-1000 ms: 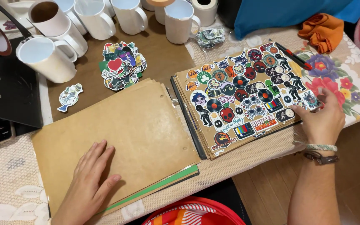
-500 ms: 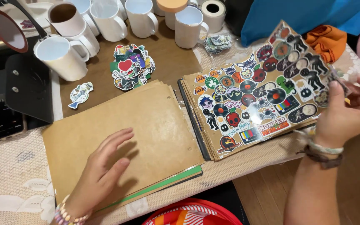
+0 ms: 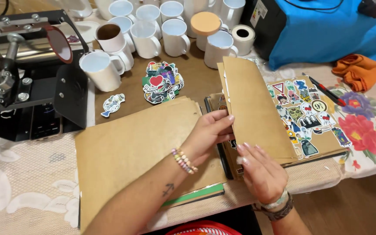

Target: Peeling stickers from a sheet, applying them to a surface, and flipping through a sticker collection book.

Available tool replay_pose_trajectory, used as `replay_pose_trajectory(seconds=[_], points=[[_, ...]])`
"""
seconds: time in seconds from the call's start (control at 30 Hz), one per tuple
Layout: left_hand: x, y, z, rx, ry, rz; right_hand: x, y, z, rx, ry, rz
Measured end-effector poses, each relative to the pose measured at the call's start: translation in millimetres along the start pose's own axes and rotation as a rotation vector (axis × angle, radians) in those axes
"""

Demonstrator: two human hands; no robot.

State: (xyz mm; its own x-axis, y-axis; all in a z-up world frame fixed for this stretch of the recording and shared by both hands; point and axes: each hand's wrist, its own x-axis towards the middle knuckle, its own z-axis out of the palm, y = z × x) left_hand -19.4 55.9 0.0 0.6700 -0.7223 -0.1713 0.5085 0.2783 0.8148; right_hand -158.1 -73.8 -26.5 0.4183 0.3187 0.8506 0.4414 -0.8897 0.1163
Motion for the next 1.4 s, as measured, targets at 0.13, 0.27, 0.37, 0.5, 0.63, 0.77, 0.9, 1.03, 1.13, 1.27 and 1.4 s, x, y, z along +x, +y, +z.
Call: replay_pose_trajectory(seconds=[0.13, 0.27, 0.37, 0.5, 0.63, 0.77, 0.9, 1.03, 1.13, 1.27, 1.4], points=[[21.1, -19.1, 6.8, -0.089, 0.052, 0.049, -13.8, 0.7, -1.0, -0.031, -0.025, 0.016], [28.7, -20.7, 12.9, -0.007, 0.222, -0.025, -24.9, 1.7, 1.6, -0.151, -0.038, 0.151], [34.1, -26.3, 12.9, 0.005, 0.22, -0.031, -52.3, 10.1, -1.1, -0.158, -0.014, 0.191], [37.7, -30.2, 13.8, 0.004, 0.245, -0.05, -70.5, 27.9, -15.5, -0.139, 0.029, 0.232], [30.1, -21.4, 15.9, 0.031, 0.273, -0.027, -55.9, 31.2, -23.3, -0.047, 0.252, 0.434], [18.9, -19.2, -8.6, 0.041, 0.264, 0.129, -40.7, 50.5, -34.7, -0.12, 0.453, 0.699], [-48.5, 30.8, -41.8, 0.038, 0.229, 0.268, -68.3, 92.8, -41.4, 0.005, 0.509, 0.859], [-137.6, 66.7, -100.1, 0.171, 0.575, 0.316, -134.4, 155.5, -48.6, 0.123, 0.604, 0.952], [-201.6, 76.2, -141.9, 0.227, 0.748, 0.289, -164.4, 189.9, -45.6, 0.269, 0.782, 1.179], [-252.8, 53.0, -196.8, 0.281, 0.959, 0.197, -147.0, 183.7, -37.6, 0.568, 0.882, 1.656], [-258.4, 42.7, -197.4, 0.166, 1.039, 0.11, -171.1, 198.4, -28.2, 0.843, 0.406, 1.681]])
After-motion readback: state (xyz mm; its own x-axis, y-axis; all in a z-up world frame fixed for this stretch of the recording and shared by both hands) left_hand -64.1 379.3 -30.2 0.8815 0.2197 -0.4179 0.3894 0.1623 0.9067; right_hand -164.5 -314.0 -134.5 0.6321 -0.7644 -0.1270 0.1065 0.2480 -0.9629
